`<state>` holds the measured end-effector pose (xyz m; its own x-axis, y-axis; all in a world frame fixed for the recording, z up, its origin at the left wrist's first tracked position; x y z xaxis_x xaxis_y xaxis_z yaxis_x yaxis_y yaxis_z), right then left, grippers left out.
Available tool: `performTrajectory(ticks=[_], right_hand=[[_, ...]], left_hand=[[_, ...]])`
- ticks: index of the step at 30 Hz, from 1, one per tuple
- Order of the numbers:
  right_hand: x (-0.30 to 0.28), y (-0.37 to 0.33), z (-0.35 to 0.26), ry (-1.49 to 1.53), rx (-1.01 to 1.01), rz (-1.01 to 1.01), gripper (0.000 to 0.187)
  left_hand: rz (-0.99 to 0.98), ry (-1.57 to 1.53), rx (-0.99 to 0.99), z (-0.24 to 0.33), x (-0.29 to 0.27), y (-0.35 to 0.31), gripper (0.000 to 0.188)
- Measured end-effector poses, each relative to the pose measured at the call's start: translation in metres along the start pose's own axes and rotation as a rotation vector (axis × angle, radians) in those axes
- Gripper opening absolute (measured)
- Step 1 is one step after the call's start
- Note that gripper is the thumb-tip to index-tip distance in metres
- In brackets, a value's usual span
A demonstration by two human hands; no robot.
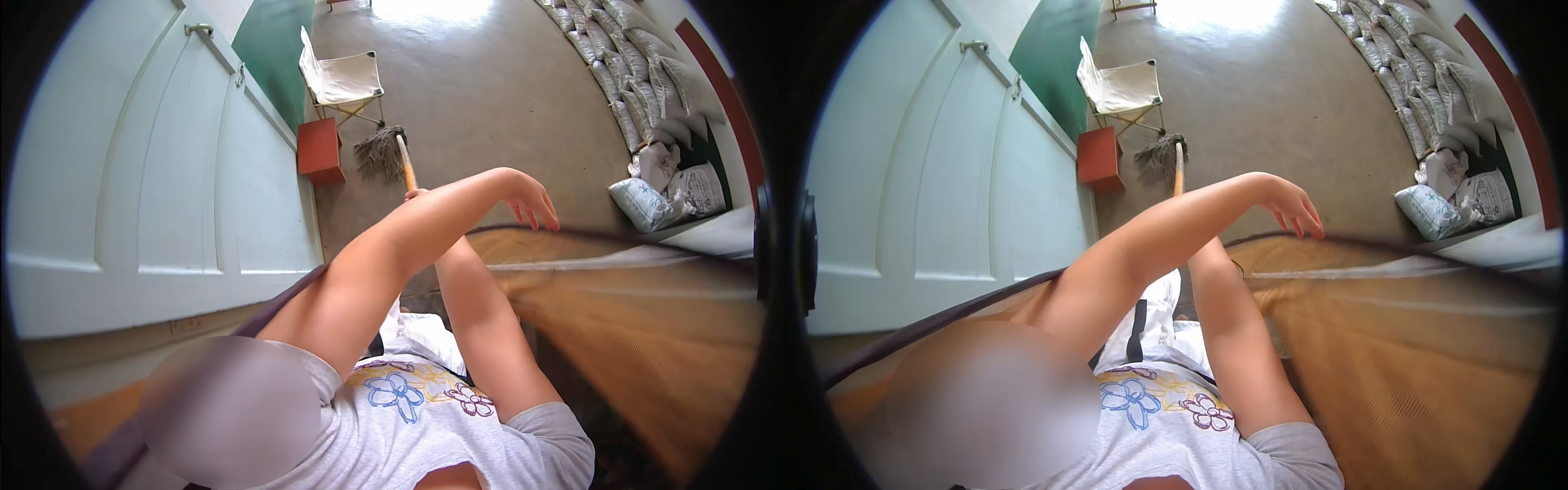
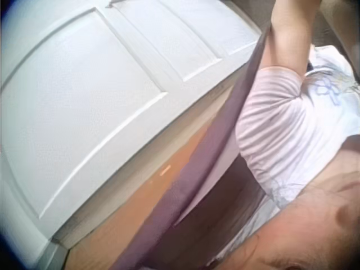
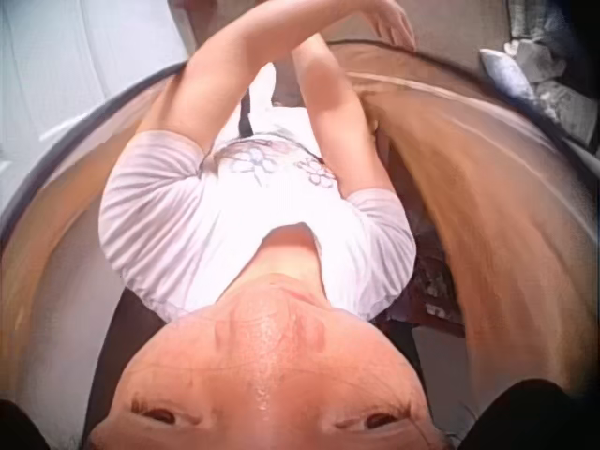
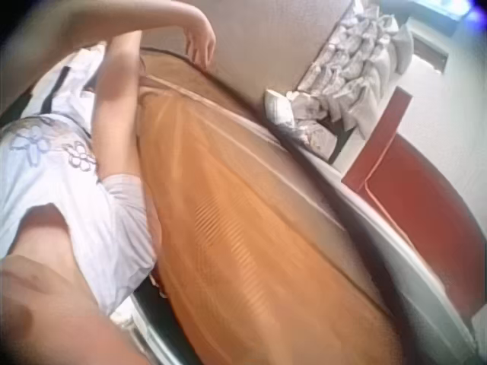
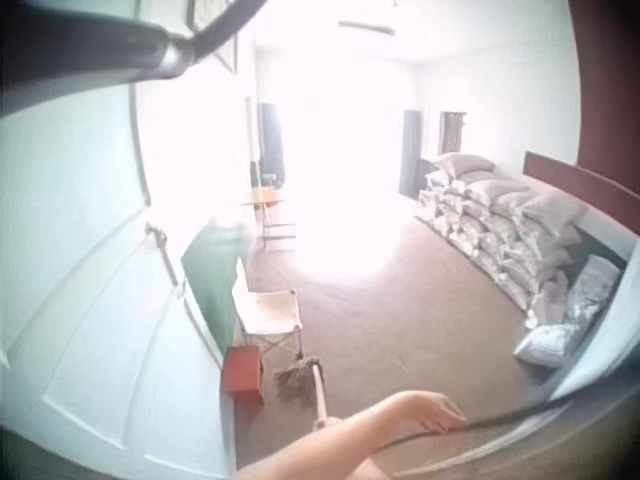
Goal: The person mops a concrete floor using a string mop, moving from an outdoor patio area into an indoor room. The person navigates around potted plants, stacked sacks, and a wooden table while cleaning the floor surface.
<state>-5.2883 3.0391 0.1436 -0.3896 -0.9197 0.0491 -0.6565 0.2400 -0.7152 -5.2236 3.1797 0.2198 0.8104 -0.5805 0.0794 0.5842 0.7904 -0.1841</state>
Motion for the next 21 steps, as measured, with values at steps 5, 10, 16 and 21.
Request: performTrajectory(ticks=[5,10,16,21], right_hand=[[-0.069,0.156,-0.015,0.873,-0.079,-0.093,0.025],[-0.118,0.248,-0.099,0.309,0.253,0.015,0.006],[-0.116,0.244,-0.137,0.535,0.305,0.103,0.058],[-0.114,0.199,-0.16,0.82,0.391,-0.095,0.047]], left_hand=[[0.729,0.324,0.057,-0.065,-0.157,-0.08,0.026],[1.325,0.278,-0.301,-0.26,-0.297,-0.196,0.044],[1.23,-1.067,-0.216,-0.291,-0.316,-0.152,0.047],[1.118,-0.977,-0.195,-0.323,-0.367,-0.125,0.035]])
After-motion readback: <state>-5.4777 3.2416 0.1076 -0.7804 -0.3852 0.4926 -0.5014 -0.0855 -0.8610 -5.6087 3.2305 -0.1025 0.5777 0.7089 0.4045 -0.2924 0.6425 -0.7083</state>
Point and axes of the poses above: each hand's wrist, its own y-axis towards the middle knuckle, its own x-axis out of the palm, z = x × y, the point moved 6 cm from there along y, towards the middle knuckle, and after that the axes turned 13 degrees about x, right-handed, at the moved point
